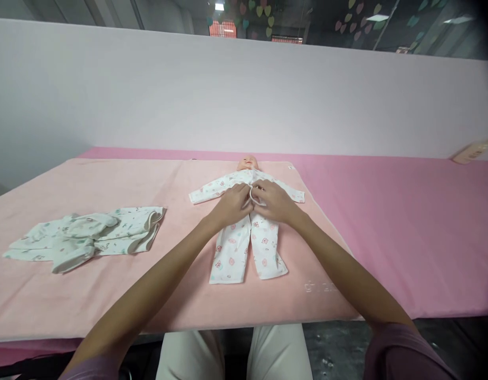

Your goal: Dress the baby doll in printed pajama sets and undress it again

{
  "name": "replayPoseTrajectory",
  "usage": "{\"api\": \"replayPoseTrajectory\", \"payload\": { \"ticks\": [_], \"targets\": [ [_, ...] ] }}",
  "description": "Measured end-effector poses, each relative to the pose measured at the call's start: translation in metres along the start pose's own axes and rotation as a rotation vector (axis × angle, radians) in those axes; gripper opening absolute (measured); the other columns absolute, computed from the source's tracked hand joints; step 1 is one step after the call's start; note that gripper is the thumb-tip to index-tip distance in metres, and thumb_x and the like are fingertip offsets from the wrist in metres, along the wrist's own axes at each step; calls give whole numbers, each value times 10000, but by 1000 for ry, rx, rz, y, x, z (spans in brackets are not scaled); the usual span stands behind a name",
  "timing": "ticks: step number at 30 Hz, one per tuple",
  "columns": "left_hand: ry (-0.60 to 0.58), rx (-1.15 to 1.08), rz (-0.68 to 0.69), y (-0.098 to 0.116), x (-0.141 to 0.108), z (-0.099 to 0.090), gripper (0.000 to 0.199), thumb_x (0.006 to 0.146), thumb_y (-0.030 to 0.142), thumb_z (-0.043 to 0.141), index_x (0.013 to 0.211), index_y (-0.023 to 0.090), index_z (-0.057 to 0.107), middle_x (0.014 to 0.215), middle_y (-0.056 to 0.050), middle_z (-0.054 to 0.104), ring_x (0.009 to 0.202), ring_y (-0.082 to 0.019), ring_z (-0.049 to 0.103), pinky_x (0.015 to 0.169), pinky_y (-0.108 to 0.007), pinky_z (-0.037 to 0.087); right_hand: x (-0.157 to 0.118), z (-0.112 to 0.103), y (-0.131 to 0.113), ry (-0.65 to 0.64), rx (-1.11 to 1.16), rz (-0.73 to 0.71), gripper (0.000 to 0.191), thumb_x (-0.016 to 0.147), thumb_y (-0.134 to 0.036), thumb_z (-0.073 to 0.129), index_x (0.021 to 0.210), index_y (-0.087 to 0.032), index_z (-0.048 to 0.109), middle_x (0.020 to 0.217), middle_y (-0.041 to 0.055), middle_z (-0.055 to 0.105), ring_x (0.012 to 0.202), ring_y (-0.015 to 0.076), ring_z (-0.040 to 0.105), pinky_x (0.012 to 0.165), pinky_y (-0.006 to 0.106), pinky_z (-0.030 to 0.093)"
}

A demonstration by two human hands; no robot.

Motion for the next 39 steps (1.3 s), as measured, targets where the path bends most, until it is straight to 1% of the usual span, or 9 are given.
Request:
{"api": "replayPoseTrajectory", "payload": {
  "ticks": [3,6,13,17,18,26,32,36,39],
  "targets": [
    [23,56,45,-4,-35,1,221,975,284,612,1188,230,583,1312,-131,650,1264,-323,582,1082,-489,465,-30,10,-3,5,-13,47,180,939,-239,663,1100,-253,583,1249,120,632,1124,304,592,968,465,504],
    [99,-21,-55,-29,-70,-9,296,1018,337,596,1296,252,546,1405,-119,608,1403,-309,525,1078,-451,489,-66,9,16,103,35,205,273,985,-373,680,1200,-273,546,1190,105,632,1083,295,610,915,445,527],
    [52,-62,-399,-65,-92,-7,312,974,393,604,1249,267,530,1095,-33,681,881,-213,649,771,-357,491,-101,11,61,35,-91,365,307,911,-298,654,1198,-261,552,1161,90,676,1001,279,643,815,394,510],
    [107,-222,-564,-71,-90,2,175,952,349,561,1094,264,503,931,13,658,741,-184,608,678,-319,450,-100,20,66,-114,-180,401,71,912,-267,594,893,-242,531,870,43,654,818,236,591,728,349,427],
    [103,-217,-573,-70,-90,3,142,954,341,546,1063,263,499,891,16,647,725,-187,599,666,-317,438,-99,23,63,-154,-200,388,143,927,-273,575,820,-241,487,801,34,625,775,226,566,707,344,399],
    [14,348,-258,-44,-94,-18,170,916,233,558,802,252,433,776,-41,618,745,-257,559,734,-404,399,-104,19,46,-415,-137,341,454,995,-427,571,666,-232,326,618,2,502,618,186,459,642,335,296],
    [122,413,-198,-35,-89,-19,122,930,199,602,1034,247,559,1031,-98,687,947,-314,627,816,-444,472,-88,-4,21,-120,-88,284,233,991,-412,602,873,-256,476,833,28,606,754,229,532,705,365,392],
    [93,452,-15,-17,-62,-10,234,962,144,578,1181,226,599,1224,-140,686,1093,-336,621,883,-454,482,-52,16,-6,-20,-185,143,237,953,-380,682,1043,-245,511,995,78,628,906,283,565,828,421,450],
    [33,472,77,-7,-45,0,155,1018,186,561,1153,227,626,1166,-135,699,1058,-330,620,870,-455,470,-26,34,-12,-35,-331,111,178,928,-251,661,1015,-231,506,1002,101,629,917,302,557,824,432,437]
  ]
}}
Point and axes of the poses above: each hand's wrist, its own x-axis towards the middle knuckle, its own z-axis out of the palm, y = z × x, the point moved 7 cm from there along x, towards the middle knuckle
